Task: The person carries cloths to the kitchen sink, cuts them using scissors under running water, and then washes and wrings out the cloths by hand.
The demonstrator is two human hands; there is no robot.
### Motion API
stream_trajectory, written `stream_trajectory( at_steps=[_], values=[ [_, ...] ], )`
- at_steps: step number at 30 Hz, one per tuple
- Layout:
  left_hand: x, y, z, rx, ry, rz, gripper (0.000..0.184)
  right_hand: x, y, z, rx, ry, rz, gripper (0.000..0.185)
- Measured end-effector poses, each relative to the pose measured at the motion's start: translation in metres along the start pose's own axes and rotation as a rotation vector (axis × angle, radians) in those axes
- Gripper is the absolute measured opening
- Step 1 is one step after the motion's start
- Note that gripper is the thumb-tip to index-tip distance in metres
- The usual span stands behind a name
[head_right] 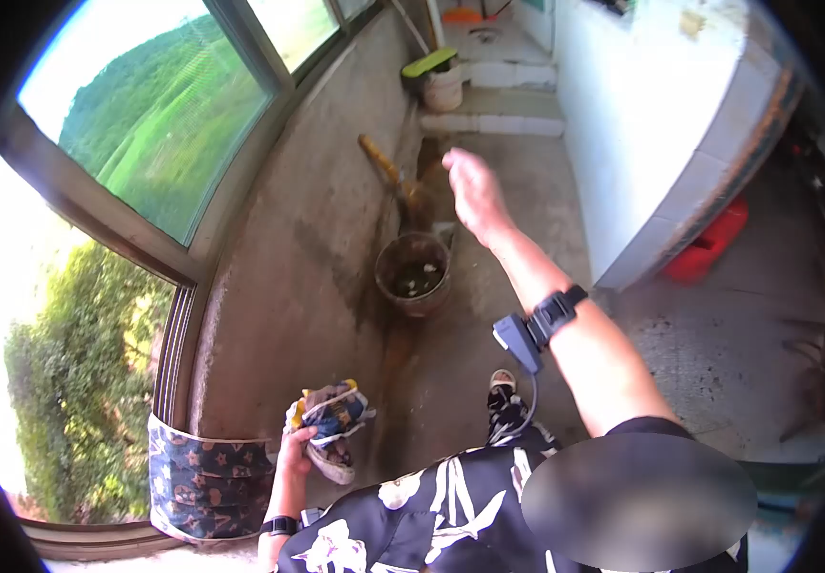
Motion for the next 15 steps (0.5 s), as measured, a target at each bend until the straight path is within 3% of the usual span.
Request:
stream_trajectory(
  at_steps=[1, 2, 3, 6, 7, 10, 14, 15],
  values=[
    [0.003, 0.001, -0.003, -0.005, -0.042, 0.004, 0.057, 0.009, -0.046, -0.005, 0.241, 0.114, -0.112, 0.035],
    [0.011, -0.001, -0.009, 0.025, -0.068, 0.054, 0.054, 0.008, -0.066, -0.011, 0.324, 0.282, -0.14, 0.039],
    [0.016, -0.005, 0.013, 0.049, -0.095, 0.102, 0.051, 0.011, -0.096, -0.002, 0.407, 0.322, 0.044, 0.039],
    [0.031, -0.011, 0.029, 0.017, -0.195, 0.089, 0.055, 0.002, -0.136, 0.016, 0.39, 0.299, 0.429, 0.036],
    [0.048, -0.021, 0.052, 0.007, -0.21, 0.073, 0.058, -0.013, -0.122, 0.043, 0.551, 0.273, 0.422, 0.033],
    [0.079, -0.038, 0.087, -0.001, -0.215, 0.089, 0.061, -0.05, -0.121, 0.088, 0.402, 0.245, 0.784, 0.027],
    [0.095, -0.06, 0.126, 0.0, -0.184, 0.12, 0.068, -0.11, -0.067, 0.142, 0.1, 0.172, 0.89, 0.027],
    [0.105, -0.07, 0.133, 0.027, -0.17, 0.201, 0.062, -0.118, -0.045, 0.149, 0.005, 0.137, 0.899, 0.028]
  ],
)
Point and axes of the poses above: each hand's wrist, its own z-axis towards the middle knuckle, its own x-axis out of the palm, y = z × x, the point moved 2 cm from there along z, towards the middle knuckle, and after that the axes turned 15 degrees about y, right-handed, at the moved point
